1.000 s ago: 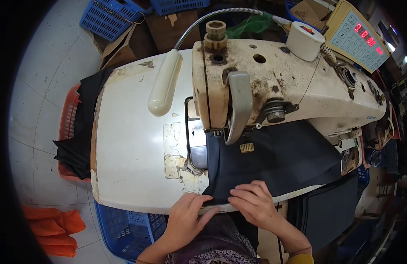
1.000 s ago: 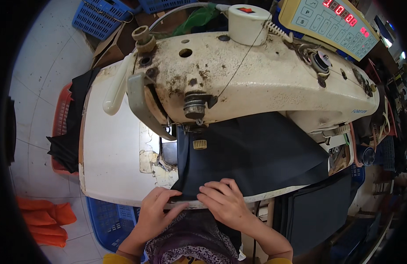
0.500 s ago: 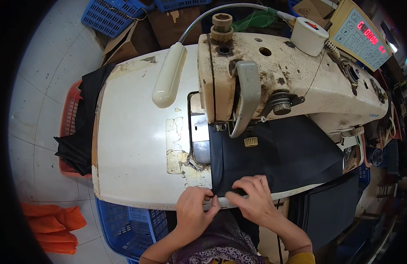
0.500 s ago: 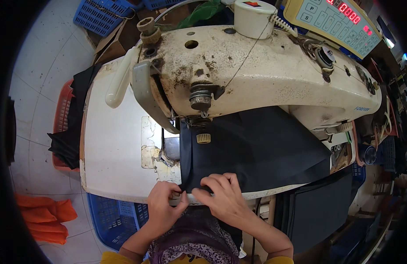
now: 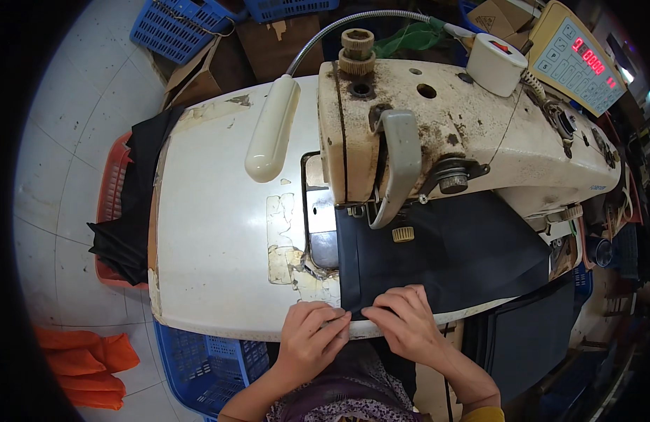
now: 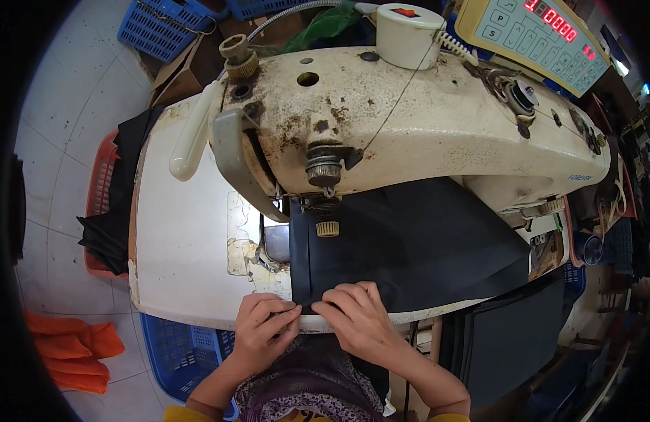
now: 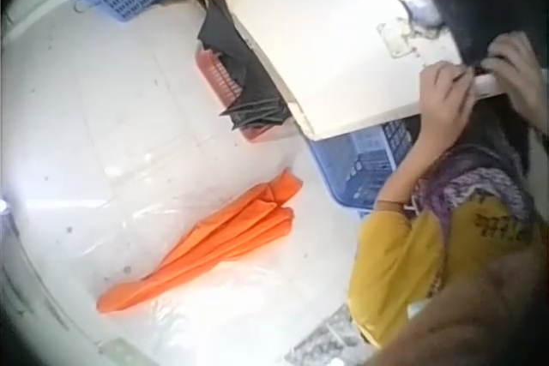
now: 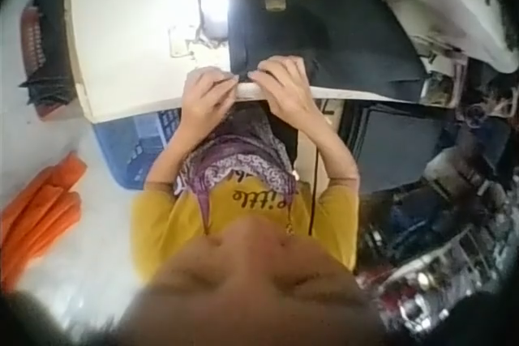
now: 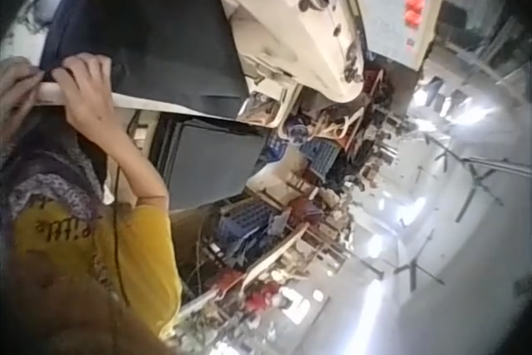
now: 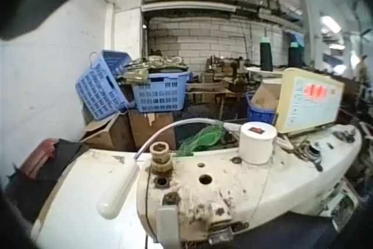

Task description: Sewing pieces of black material using an industrial sewing machine.

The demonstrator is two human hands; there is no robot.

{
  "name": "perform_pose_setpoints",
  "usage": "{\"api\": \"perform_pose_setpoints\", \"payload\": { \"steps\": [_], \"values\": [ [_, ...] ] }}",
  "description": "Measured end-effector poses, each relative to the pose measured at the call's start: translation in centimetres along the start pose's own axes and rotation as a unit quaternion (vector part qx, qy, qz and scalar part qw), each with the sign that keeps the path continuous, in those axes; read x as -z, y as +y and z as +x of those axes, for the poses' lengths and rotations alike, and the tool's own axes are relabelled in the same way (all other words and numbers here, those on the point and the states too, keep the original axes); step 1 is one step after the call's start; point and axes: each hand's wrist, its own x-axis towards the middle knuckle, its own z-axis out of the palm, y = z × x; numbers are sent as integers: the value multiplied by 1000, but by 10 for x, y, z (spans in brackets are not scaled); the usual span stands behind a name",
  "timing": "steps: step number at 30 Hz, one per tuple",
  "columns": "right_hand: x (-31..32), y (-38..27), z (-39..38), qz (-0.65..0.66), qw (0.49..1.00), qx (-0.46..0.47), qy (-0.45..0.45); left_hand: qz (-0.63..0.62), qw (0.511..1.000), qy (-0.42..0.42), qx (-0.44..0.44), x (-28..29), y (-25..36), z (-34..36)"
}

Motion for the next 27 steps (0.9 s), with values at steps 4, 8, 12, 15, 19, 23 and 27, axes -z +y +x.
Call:
{"api": "perform_pose_setpoints", "payload": {
  "steps": [4, 8, 12, 15, 19, 23, 27],
  "values": [
    [0, -1, 2, 29, 999, -16, 33, 5, 1000, 9, -20, -4, 2, 1],
    [3, -1, 2, 20, 999, -20, 23, 10, 999, 6, -37, -6, 2, 3],
    [5, 3, 1, 4, 1000, 13, 8, 10, 999, -33, -31, 2, 4, 8],
    [8, 0, 0, -18, 999, 28, -9, -9, 996, -82, -18, 16, 1, 14],
    [13, 1, 1, -42, 998, 21, -36, 40, 985, -161, -48, 26, -13, 18],
    [15, 5, 9, -56, 998, 19, -37, 51, 985, -158, -49, 22, -21, 16],
    [16, 13, 21, -68, 997, 9, -35, 77, 982, -160, -66, 21, -32, 30]
  ]
}}
